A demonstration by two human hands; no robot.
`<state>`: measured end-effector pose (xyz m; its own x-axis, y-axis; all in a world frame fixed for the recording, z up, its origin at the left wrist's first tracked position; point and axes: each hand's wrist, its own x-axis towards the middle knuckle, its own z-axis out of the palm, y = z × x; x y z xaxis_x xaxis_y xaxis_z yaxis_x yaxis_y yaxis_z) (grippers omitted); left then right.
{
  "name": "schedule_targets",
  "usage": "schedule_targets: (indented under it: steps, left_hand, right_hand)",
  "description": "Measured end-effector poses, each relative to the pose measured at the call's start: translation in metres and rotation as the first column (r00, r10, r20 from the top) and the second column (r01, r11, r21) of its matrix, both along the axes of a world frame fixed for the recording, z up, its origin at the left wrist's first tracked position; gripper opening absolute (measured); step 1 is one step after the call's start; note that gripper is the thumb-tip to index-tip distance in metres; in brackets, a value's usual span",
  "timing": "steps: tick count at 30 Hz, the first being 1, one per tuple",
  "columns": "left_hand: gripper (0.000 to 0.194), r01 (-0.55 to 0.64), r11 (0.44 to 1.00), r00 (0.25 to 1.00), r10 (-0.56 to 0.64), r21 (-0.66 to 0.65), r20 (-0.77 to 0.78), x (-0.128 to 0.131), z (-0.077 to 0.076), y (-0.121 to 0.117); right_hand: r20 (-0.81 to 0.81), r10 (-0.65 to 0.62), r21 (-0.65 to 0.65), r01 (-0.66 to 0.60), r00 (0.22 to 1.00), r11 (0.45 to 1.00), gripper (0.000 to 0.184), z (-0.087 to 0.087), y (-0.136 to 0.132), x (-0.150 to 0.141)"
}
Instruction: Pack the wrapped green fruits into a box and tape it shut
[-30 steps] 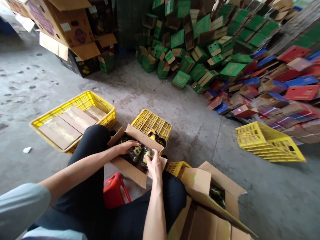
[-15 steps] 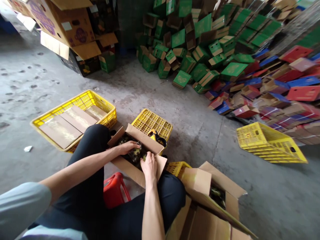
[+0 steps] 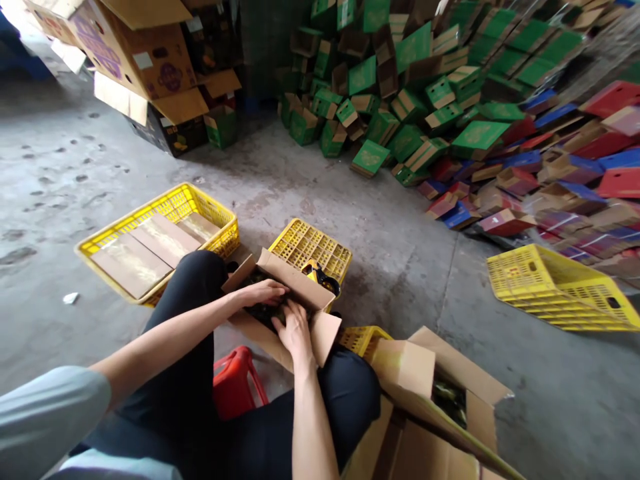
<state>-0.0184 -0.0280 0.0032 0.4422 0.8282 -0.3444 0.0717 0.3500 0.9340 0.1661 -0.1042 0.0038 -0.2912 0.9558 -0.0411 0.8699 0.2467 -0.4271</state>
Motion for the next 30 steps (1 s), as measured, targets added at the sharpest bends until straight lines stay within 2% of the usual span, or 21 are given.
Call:
schedule_targets:
  steps: [1, 3, 5, 8, 10, 12, 14, 16, 19, 21, 22, 23, 24, 25, 27, 30]
  left_hand:
    - [0.026, 0.047, 0.987, 0.993, -0.030, 0.155, -0.111, -0.005, 0.007, 0.002]
    - [0.031, 0.178, 0.889, 0.939, -0.026, 0.421, -0.343, -0.017, 0.019, 0.005]
    - [0.035, 0.293, 0.812, 0.876, -0.016, 0.504, -0.482, -0.029, 0.029, 0.006]
    - [0.032, 0.456, 0.771, 0.752, -0.066, 0.444, -0.656, -0.040, 0.030, 0.002]
    - [0.046, 0.543, 0.760, 0.638, -0.095, 0.358, -0.764, -0.041, 0.025, -0.003]
    - [0.056, 0.584, 0.762, 0.533, -0.100, 0.280, -0.840, -0.038, 0.019, -0.008]
    - [0.050, 0.574, 0.779, 0.504, -0.093, 0.253, -0.859, -0.035, 0.016, -0.009]
    - [0.038, 0.535, 0.802, 0.547, -0.089, 0.266, -0.832, -0.035, 0.017, -0.006]
    - [0.024, 0.485, 0.822, 0.602, -0.066, 0.299, -0.796, -0.043, 0.026, 0.006]
    - [0.021, 0.393, 0.849, 0.678, -0.007, 0.354, -0.735, -0.052, 0.037, 0.013]
    - [0.023, 0.302, 0.869, 0.742, 0.043, 0.392, -0.669, -0.057, 0.042, 0.015]
    - [0.027, 0.145, 0.894, 0.835, 0.119, 0.424, -0.537, -0.061, 0.048, 0.016]
    - [0.032, -0.015, 0.910, 0.905, 0.189, 0.414, -0.382, -0.063, 0.054, 0.016]
    - [0.036, -0.158, 0.918, 0.942, 0.251, 0.365, -0.224, -0.064, 0.058, 0.015]
    - [0.042, -0.333, 0.916, 0.941, 0.338, 0.224, 0.014, -0.061, 0.066, 0.013]
    - [0.046, -0.439, 0.892, 0.894, 0.422, 0.108, 0.150, -0.053, 0.072, 0.010]
  right_hand:
    - [-0.018, 0.022, -0.017, -0.023, 1.000, 1.000, 0.025, -0.003, 0.002, 0.000]
    - [-0.030, 0.017, -0.035, -0.018, 0.999, 0.999, 0.020, -0.006, 0.005, 0.001]
    - [-0.027, -0.013, -0.029, 0.012, 1.000, 1.000, 0.021, -0.006, 0.008, 0.002]
    - [0.012, -0.049, -0.020, 0.049, 0.999, 0.999, 0.013, -0.002, 0.009, 0.000]
    - [0.073, -0.051, -0.016, 0.052, 0.996, 0.998, 0.012, 0.002, 0.008, -0.005]
    - [0.132, -0.031, -0.020, 0.034, 0.991, 0.999, 0.021, 0.007, 0.008, -0.013]
    - [0.150, 0.015, -0.048, -0.008, 0.989, 0.999, 0.036, 0.010, 0.010, -0.021]
    - [0.160, 0.062, -0.114, -0.044, 0.985, 0.992, 0.044, 0.012, 0.013, -0.028]
    - [0.204, 0.093, -0.210, -0.049, 0.975, 0.976, 0.041, 0.012, 0.018, -0.035]
    - [0.228, 0.087, -0.224, -0.035, 0.970, 0.974, 0.038, 0.012, 0.020, -0.037]
    - [0.235, 0.084, -0.219, -0.031, 0.968, 0.975, 0.038, 0.013, 0.020, -0.037]
    - [0.251, 0.090, -0.215, -0.035, 0.964, 0.976, 0.040, 0.013, 0.021, -0.038]
    - [0.274, 0.109, -0.216, -0.049, 0.956, 0.975, 0.045, 0.014, 0.021, -0.040]
    - [0.298, 0.139, -0.225, -0.072, 0.945, 0.972, 0.050, 0.015, 0.023, -0.042]
    - [0.339, 0.213, -0.262, -0.126, 0.916, 0.957, 0.060, 0.016, 0.027, -0.050]
    - [0.343, 0.284, -0.331, -0.168, 0.895, 0.929, 0.062, 0.013, 0.037, -0.067]
